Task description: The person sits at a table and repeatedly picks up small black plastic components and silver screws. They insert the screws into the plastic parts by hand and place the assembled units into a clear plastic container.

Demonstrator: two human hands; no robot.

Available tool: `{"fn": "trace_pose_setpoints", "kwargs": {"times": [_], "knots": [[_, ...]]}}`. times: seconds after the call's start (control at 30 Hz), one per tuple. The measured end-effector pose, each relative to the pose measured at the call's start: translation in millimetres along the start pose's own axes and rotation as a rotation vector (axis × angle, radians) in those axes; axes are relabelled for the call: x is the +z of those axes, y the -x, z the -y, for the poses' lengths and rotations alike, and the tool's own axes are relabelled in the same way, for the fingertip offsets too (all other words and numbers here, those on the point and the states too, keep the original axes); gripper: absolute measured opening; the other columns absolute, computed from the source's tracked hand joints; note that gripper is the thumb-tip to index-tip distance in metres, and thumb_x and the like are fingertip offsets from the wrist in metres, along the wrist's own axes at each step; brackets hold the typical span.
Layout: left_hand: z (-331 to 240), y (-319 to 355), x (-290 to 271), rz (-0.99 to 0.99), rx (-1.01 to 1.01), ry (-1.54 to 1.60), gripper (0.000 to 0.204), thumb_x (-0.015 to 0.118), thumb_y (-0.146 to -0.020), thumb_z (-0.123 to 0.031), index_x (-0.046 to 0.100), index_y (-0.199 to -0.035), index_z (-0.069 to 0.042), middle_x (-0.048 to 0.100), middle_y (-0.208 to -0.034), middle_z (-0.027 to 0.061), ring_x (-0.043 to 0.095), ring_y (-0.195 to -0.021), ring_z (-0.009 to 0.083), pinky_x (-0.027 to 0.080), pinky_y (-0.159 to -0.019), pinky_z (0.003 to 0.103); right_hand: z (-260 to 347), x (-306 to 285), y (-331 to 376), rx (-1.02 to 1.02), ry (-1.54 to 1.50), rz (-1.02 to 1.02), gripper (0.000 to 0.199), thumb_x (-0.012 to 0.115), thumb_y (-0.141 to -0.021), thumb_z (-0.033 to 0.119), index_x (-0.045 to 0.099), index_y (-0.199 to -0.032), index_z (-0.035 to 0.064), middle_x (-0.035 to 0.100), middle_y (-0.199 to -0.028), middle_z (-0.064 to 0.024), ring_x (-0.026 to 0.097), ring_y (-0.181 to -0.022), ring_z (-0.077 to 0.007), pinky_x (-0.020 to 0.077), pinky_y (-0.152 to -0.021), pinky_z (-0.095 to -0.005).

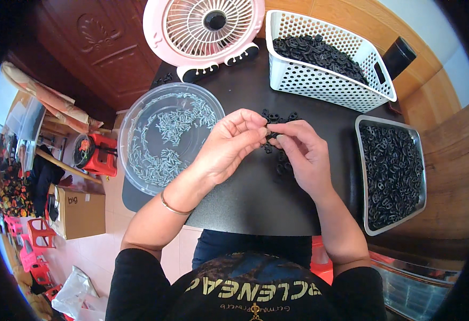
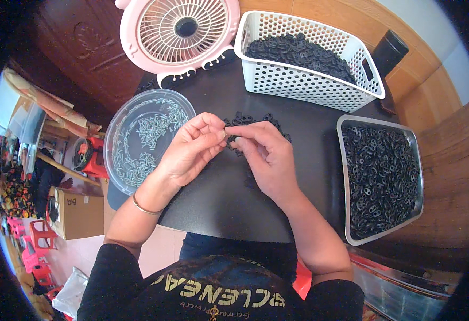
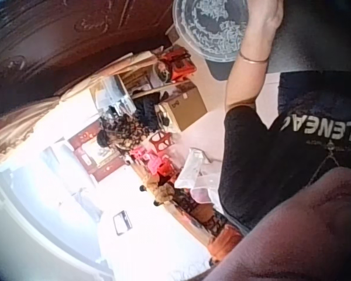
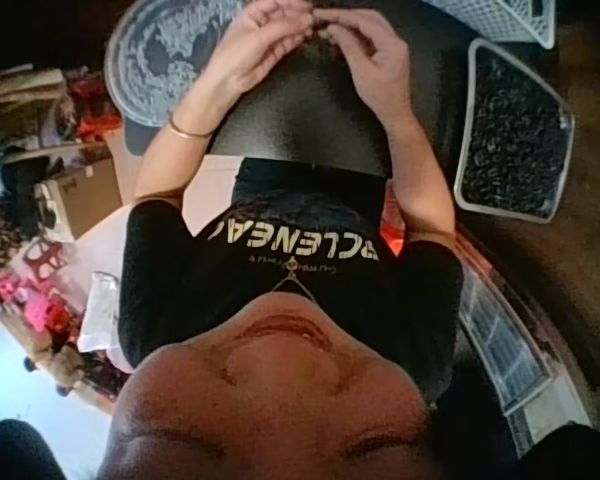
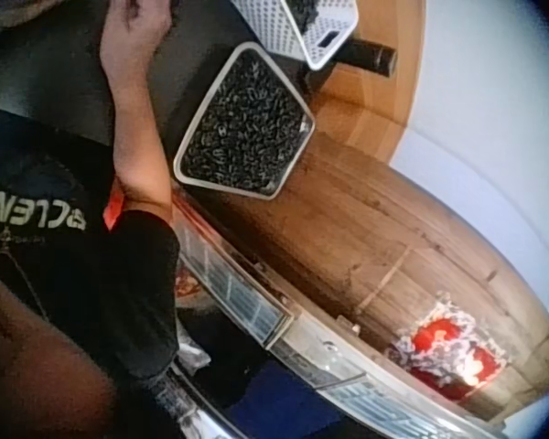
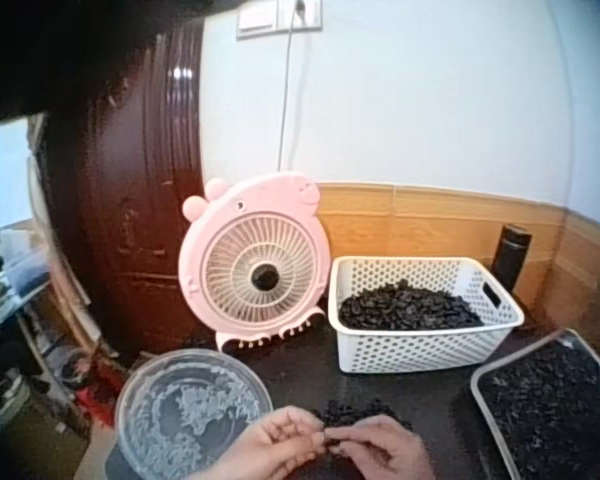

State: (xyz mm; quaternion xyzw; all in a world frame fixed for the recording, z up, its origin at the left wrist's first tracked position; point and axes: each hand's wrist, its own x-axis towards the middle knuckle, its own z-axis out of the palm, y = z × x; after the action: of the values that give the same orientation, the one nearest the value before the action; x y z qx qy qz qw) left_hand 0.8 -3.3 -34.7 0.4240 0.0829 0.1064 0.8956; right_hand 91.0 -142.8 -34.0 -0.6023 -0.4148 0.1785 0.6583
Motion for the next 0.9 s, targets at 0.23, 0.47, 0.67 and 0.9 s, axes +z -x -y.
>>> {"fn": "trace_pose_setpoints", "kwargs": {"times": [0.23,0.47,0.67,0.9], "knots": [[6.1,-0.3,2.3,0.010,0.018,-0.029,0.020,0.055,-0.079,0.002,0.051,-0.098,-0.004,0.059,-0.080,0.0013,0.055,-0.074,0.0077,0.044,-0.066,0.018,2.2,1.7,0.7,0.125,-0.226,-0.085,0.012,0.049,-0.085,0.002,0.055,-0.095,-0.0027,0.056,-0.089,-0.0053,0.055,-0.080,-0.0098,0.0468,-0.075,-0.0230],[7.4,0.4,5.3,-0.007,0.023,-0.032,0.021,0.055,-0.079,0.002,0.051,-0.098,-0.004,0.060,-0.079,0.0015,0.056,-0.073,0.0081,0.044,-0.065,0.019,-1.2,2.8,1.5,0.141,-0.239,-0.101,0.010,0.051,-0.084,0.003,0.053,-0.092,-0.0029,0.056,-0.086,-0.0054,0.055,-0.076,-0.0094,0.0461,-0.071,-0.0216],[7.7,0.5,6.0,-0.020,0.031,-0.030,0.021,0.056,-0.079,0.002,0.051,-0.098,-0.003,0.060,-0.079,0.0018,0.056,-0.072,0.0075,0.044,-0.065,0.018,-2.0,3.7,2.0,0.138,-0.230,-0.122,0.010,0.051,-0.084,0.003,0.052,-0.092,-0.0033,0.056,-0.084,-0.0054,0.055,-0.075,-0.0096,0.0457,-0.069,-0.0209],[11.1,-0.7,6.9,-0.032,0.160,-0.169,0.023,0.058,-0.077,0.003,0.050,-0.098,-0.002,0.061,-0.077,0.0024,0.056,-0.071,0.0066,0.045,-0.066,0.018,1.2,4.5,3.3,0.121,-0.109,-0.156,0.009,0.052,-0.084,0.004,0.053,-0.091,-0.0020,0.056,-0.081,-0.0030,0.054,-0.072,-0.0069,0.0453,-0.067,-0.0202]]}}
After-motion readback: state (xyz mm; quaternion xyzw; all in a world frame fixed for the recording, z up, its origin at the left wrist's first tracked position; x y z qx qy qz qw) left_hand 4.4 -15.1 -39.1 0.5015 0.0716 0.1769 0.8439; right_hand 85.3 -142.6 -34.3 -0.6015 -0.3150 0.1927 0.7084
